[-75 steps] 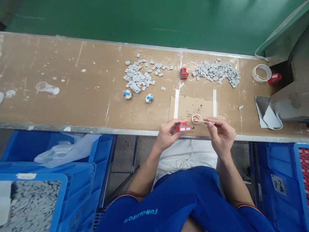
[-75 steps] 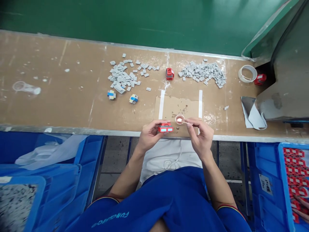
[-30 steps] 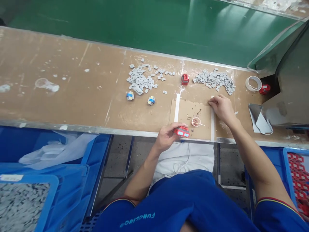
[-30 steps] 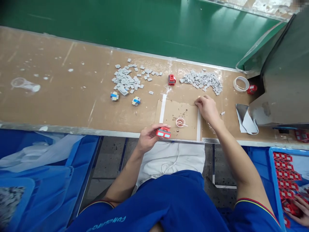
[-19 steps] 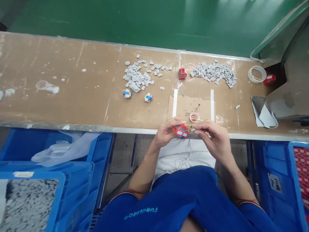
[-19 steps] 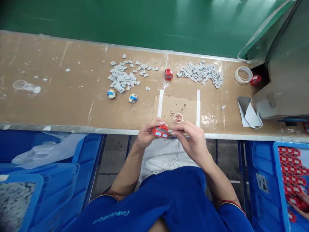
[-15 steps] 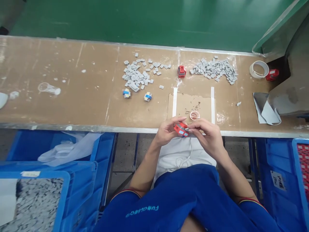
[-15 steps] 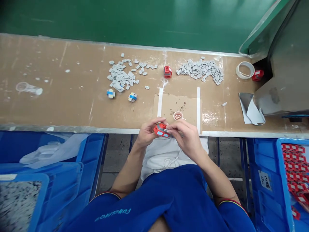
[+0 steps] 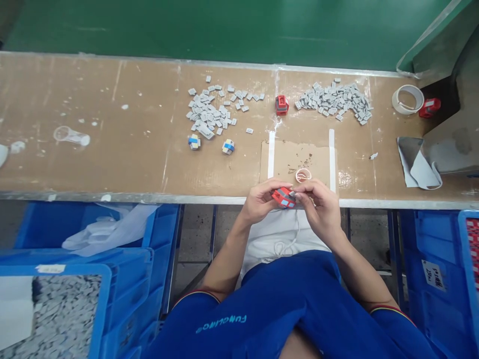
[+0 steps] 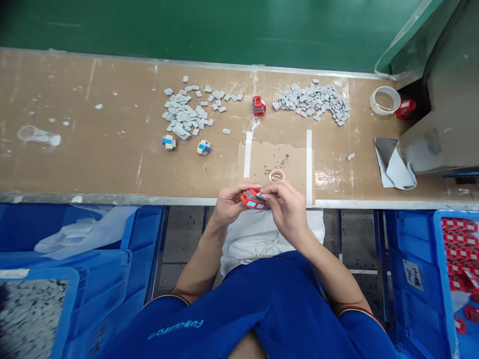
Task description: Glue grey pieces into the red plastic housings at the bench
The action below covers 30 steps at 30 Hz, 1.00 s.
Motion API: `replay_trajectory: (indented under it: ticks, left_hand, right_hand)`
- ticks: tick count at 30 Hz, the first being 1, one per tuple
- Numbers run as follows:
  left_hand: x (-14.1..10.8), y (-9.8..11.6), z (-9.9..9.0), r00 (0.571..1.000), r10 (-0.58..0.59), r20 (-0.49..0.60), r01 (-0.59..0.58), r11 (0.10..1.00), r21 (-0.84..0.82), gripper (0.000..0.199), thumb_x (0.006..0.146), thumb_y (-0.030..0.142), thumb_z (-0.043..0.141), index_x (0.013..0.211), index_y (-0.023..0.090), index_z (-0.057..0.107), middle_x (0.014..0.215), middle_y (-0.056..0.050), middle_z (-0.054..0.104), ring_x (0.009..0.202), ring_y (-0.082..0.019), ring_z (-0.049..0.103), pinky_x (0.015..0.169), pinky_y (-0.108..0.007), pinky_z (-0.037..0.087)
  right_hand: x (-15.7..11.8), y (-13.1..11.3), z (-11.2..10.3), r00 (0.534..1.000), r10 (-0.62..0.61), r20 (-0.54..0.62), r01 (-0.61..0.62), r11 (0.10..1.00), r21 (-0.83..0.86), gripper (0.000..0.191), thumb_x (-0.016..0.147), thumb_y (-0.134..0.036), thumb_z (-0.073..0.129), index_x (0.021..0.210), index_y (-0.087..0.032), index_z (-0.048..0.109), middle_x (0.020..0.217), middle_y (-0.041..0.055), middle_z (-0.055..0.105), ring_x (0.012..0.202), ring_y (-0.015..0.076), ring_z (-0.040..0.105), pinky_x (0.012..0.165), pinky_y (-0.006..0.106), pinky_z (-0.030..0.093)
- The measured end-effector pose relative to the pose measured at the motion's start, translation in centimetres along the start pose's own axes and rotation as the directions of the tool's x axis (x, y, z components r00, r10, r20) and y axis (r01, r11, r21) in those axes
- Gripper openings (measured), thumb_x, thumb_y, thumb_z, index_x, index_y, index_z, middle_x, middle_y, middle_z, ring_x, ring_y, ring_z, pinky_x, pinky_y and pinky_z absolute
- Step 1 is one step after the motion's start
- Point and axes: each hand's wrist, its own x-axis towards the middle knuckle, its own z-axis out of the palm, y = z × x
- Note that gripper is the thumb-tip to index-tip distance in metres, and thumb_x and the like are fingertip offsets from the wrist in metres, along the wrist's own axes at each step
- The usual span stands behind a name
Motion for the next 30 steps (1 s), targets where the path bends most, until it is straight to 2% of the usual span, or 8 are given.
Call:
replay_trajectory:
  ticks: [5, 11, 16, 19, 22, 24, 27, 30]
  left_hand:
    - [0.0, 0.3, 0.0, 1.000, -0.018, -0.002, 0.018, 0.999, 0.033, 0.036, 0.085, 0.043, 0.087, 0.114, 0.022, 0.084, 0.096, -0.008, 0.075, 0.086, -0.017, 0.069, 0.077, -0.027, 0.057]
    - [-0.2, 0.5, 0.0, 0.999, -0.041, -0.032, 0.044, 0.995, 0.085, 0.032, 0.089, 0.040, 0.084, 0.114, 0.021, 0.084, 0.090, -0.007, 0.073, 0.081, -0.016, 0.066, 0.073, -0.025, 0.054]
    - [-0.7, 0.8, -0.2, 1.000, -0.019, -0.006, 0.020, 0.990, 0.137, 0.027, 0.092, 0.035, 0.081, 0.115, 0.023, 0.084, 0.091, -0.007, 0.075, 0.080, -0.015, 0.067, 0.072, -0.025, 0.054]
    - [-0.7, 0.9, -0.6, 0.998, -0.012, 0.058, 0.005, 0.993, 0.116, 0.023, 0.093, 0.032, 0.080, 0.115, 0.025, 0.085, 0.087, -0.005, 0.074, 0.077, -0.014, 0.066, 0.070, -0.025, 0.052]
    - [-0.6, 0.8, -0.8, 0.995, -0.018, 0.099, 0.007, 0.995, 0.104, 0.023, 0.093, 0.033, 0.080, 0.115, 0.026, 0.085, 0.084, -0.005, 0.075, 0.076, -0.014, 0.068, 0.069, -0.025, 0.053]
    - [-0.7, 0.6, -0.8, 0.993, -0.052, 0.109, 0.045, 0.996, 0.072, 0.028, 0.092, 0.033, 0.081, 0.119, 0.026, 0.084, 0.091, -0.007, 0.080, 0.079, -0.014, 0.072, 0.071, -0.025, 0.057]
    - [-0.9, 0.2, -0.5, 0.990, -0.115, 0.081, 0.119, 0.992, -0.045, 0.041, 0.090, 0.034, 0.084, 0.129, 0.025, 0.079, 0.107, -0.010, 0.083, 0.090, -0.018, 0.079, 0.076, -0.025, 0.063]
    - [-1.2, -0.2, -0.1, 0.994, -0.112, 0.014, 0.113, 0.989, -0.091, 0.042, 0.091, 0.033, 0.083, 0.132, 0.025, 0.077, 0.119, -0.012, 0.082, 0.102, -0.022, 0.081, 0.086, -0.028, 0.066]
  right_hand:
    - [-0.3, 0.2, 0.4, 0.999, -0.048, -0.017, 0.046, 0.995, -0.092, 0.012, 0.101, -0.018, 0.060, 0.094, -0.024, 0.068, 0.088, 0.0035, 0.070, 0.079, 0.0181, 0.066, 0.068, 0.032, 0.054]
    - [-0.7, 0.2, 1.4, 0.988, -0.143, -0.054, 0.124, 0.958, -0.259, 0.017, 0.105, -0.019, 0.056, 0.092, -0.024, 0.066, 0.078, 0.0021, 0.059, 0.068, 0.0168, 0.057, 0.061, 0.030, 0.047]
    - [-1.2, -0.7, 1.3, 0.988, -0.149, 0.033, 0.152, 0.931, -0.333, 0.026, 0.105, -0.016, 0.055, 0.080, -0.022, 0.059, 0.072, 0.0004, 0.049, 0.062, 0.0149, 0.045, 0.059, 0.030, 0.038]
    - [-1.6, -0.9, 0.6, 0.988, -0.112, 0.106, 0.135, 0.960, -0.245, 0.024, 0.105, -0.016, 0.057, 0.082, -0.022, 0.061, 0.075, 0.0012, 0.053, 0.066, 0.0151, 0.051, 0.061, 0.029, 0.043]
    - [-1.9, -0.7, 0.1, 0.994, -0.071, 0.085, 0.083, 0.987, -0.136, 0.014, 0.103, -0.015, 0.059, 0.096, -0.023, 0.068, 0.082, 0.0019, 0.061, 0.072, 0.0152, 0.059, 0.064, 0.028, 0.050]
    - [-2.0, -0.5, -0.3, 0.995, -0.060, 0.079, 0.068, 0.991, -0.113, 0.011, 0.102, -0.016, 0.062, 0.103, -0.023, 0.071, 0.086, 0.0023, 0.065, 0.074, 0.0151, 0.062, 0.066, 0.028, 0.052]
    - [-1.8, -0.1, -0.8, 0.990, -0.043, 0.135, 0.060, 0.990, -0.126, 0.014, 0.102, -0.016, 0.063, 0.109, -0.023, 0.072, 0.092, 0.0039, 0.069, 0.078, 0.0157, 0.066, 0.069, 0.029, 0.056]
    - [-1.5, 0.4, -1.1, 0.991, -0.019, 0.133, 0.039, 0.988, -0.147, 0.015, 0.101, -0.016, 0.062, 0.109, -0.023, 0.072, 0.093, 0.0044, 0.071, 0.078, 0.0162, 0.067, 0.070, 0.030, 0.057]
